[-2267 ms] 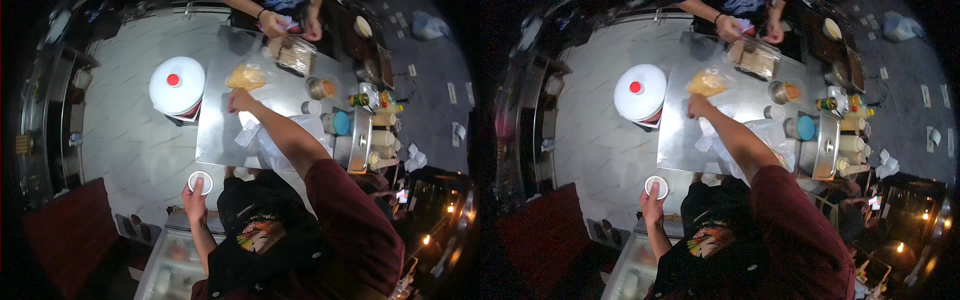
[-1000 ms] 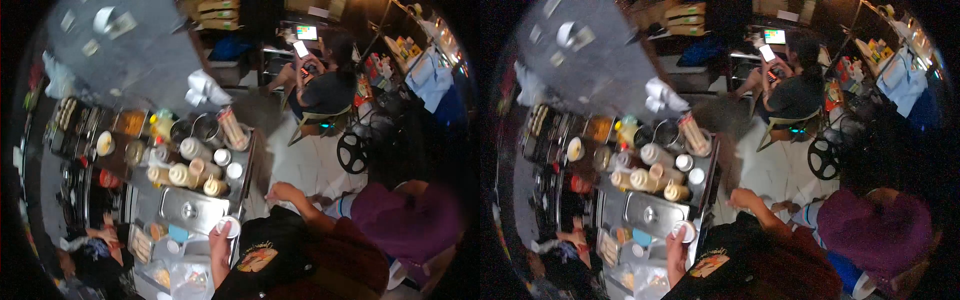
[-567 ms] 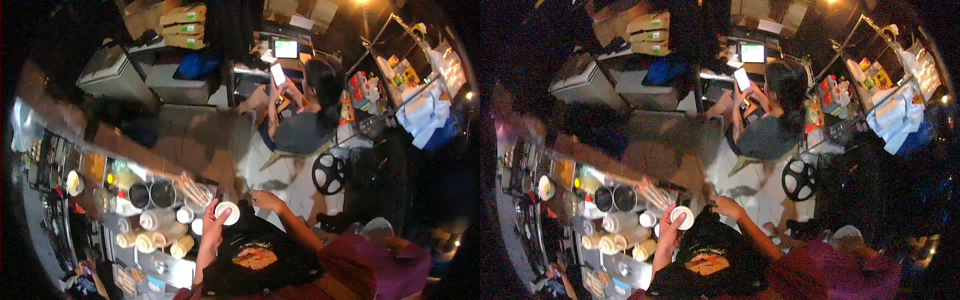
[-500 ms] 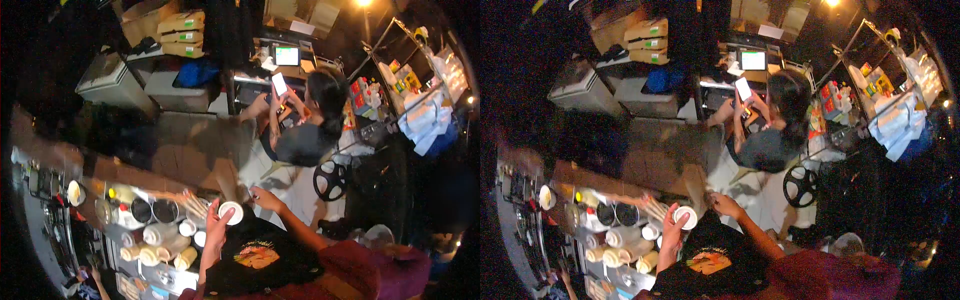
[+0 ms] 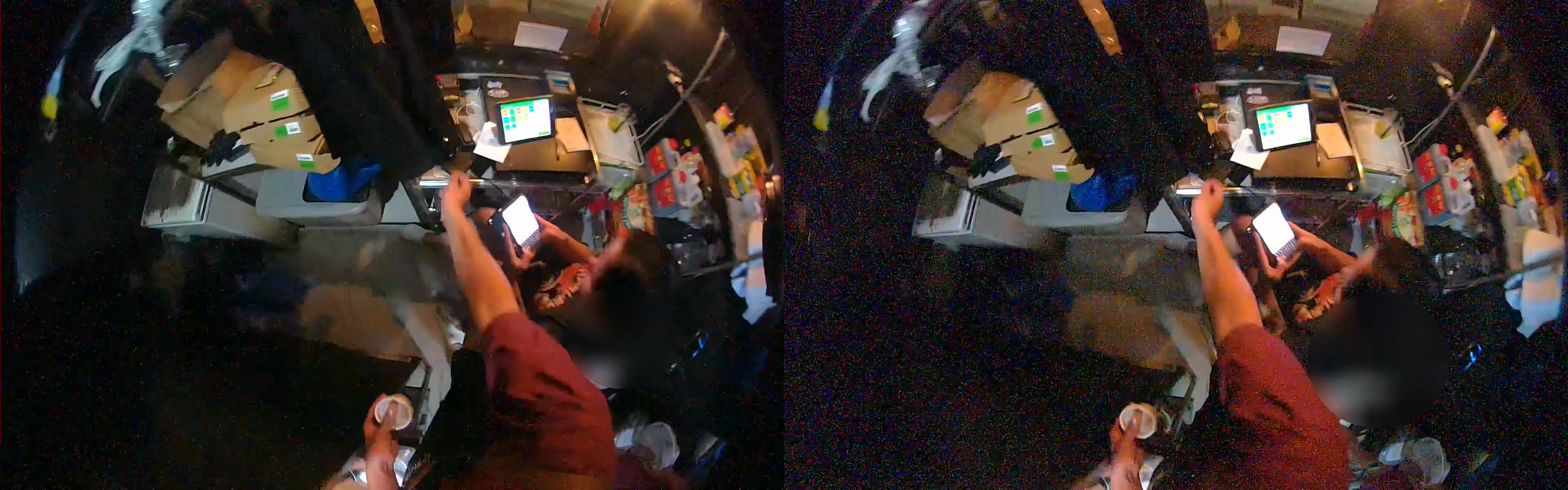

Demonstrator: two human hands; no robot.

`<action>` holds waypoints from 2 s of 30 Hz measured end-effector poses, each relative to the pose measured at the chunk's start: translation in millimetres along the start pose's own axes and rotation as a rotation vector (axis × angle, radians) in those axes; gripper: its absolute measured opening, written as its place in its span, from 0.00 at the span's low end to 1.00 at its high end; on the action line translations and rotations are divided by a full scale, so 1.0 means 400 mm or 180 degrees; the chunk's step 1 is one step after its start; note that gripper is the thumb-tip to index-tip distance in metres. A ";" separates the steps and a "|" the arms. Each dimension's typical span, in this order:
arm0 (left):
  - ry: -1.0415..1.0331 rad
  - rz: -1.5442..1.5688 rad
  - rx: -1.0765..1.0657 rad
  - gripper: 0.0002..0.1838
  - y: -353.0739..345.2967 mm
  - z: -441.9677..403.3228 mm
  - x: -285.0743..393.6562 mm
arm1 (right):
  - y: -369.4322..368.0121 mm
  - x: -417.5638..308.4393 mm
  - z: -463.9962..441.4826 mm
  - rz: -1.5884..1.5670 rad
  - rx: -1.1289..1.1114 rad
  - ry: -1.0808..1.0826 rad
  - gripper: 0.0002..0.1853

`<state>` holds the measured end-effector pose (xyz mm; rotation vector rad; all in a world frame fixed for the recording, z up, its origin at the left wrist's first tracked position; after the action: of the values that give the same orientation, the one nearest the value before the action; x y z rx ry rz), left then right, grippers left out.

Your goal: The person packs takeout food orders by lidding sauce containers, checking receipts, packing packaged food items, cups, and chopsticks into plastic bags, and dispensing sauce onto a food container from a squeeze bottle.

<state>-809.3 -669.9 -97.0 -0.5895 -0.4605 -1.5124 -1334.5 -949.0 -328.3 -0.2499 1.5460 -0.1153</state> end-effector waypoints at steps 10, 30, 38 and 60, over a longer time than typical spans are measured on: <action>0.0596 0.0120 0.0380 0.24 -0.069 -0.248 0.117 | -0.172 0.282 -0.509 0.2548 -0.0681 0.0891 0.33; 0.0107 -0.1254 -0.1630 0.21 -0.726 -0.879 0.350 | -0.012 -0.027 -0.258 0.1816 -0.0968 0.0183 0.16; 0.0297 -0.1275 -0.2590 0.31 -1.129 -1.133 0.282 | 0.091 -0.274 -0.004 0.1778 -0.0989 -0.0263 0.16; -0.0018 -0.1790 -0.2369 0.28 -1.168 -1.065 0.336 | 0.160 -0.155 0.083 0.1298 -0.0499 -0.0950 0.13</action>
<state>-1305.9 -1024.0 -311.6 -1.1000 -0.0381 -2.2384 -1308.5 -869.7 -282.9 -0.0665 1.2806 0.3511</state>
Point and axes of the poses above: each hand's wrist, its own z-axis away from the middle knuckle, its own y-axis out of the back of the hand, x = y × z, the point moved 1 cm from there along -z, towards the middle knuckle, and after that the axes turned 5 degrees about y, right-handed, at the moved point
